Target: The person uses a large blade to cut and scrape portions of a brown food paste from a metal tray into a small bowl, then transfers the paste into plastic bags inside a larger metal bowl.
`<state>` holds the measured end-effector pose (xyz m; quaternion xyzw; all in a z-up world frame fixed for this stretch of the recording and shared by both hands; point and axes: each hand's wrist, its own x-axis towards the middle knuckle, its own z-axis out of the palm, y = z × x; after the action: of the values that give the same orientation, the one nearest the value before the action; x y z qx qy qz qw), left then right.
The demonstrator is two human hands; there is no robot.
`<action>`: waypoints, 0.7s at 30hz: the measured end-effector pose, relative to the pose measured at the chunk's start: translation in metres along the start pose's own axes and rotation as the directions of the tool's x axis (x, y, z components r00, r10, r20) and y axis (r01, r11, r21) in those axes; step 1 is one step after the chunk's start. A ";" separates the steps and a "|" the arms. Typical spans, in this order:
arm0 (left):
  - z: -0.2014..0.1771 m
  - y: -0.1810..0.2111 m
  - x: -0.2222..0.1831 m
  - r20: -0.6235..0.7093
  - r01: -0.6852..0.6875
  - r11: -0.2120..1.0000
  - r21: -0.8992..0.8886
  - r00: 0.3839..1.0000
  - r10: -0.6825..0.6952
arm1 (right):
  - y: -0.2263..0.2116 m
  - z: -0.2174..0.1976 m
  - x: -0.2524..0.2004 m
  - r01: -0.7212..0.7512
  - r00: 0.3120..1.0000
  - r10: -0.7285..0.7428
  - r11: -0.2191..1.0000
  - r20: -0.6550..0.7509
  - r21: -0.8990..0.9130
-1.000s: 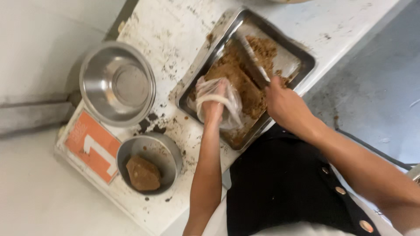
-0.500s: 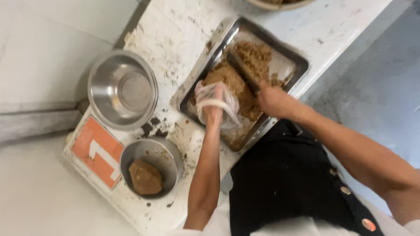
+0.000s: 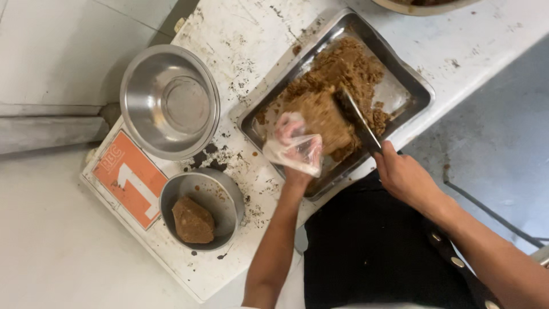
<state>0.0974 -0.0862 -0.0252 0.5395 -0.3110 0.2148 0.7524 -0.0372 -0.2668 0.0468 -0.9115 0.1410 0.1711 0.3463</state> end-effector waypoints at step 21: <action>-0.032 0.000 -0.054 -0.005 0.310 0.777 0.548 0.930 -0.367 | -0.010 -0.016 0.097 0.121 0.989 -0.083 0.925 0.119 -0.359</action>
<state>0.0662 -0.0552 -0.0700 0.7865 -0.1735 0.1269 0.5790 0.0578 -0.2837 0.0241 -0.9563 0.0411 0.2221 0.1857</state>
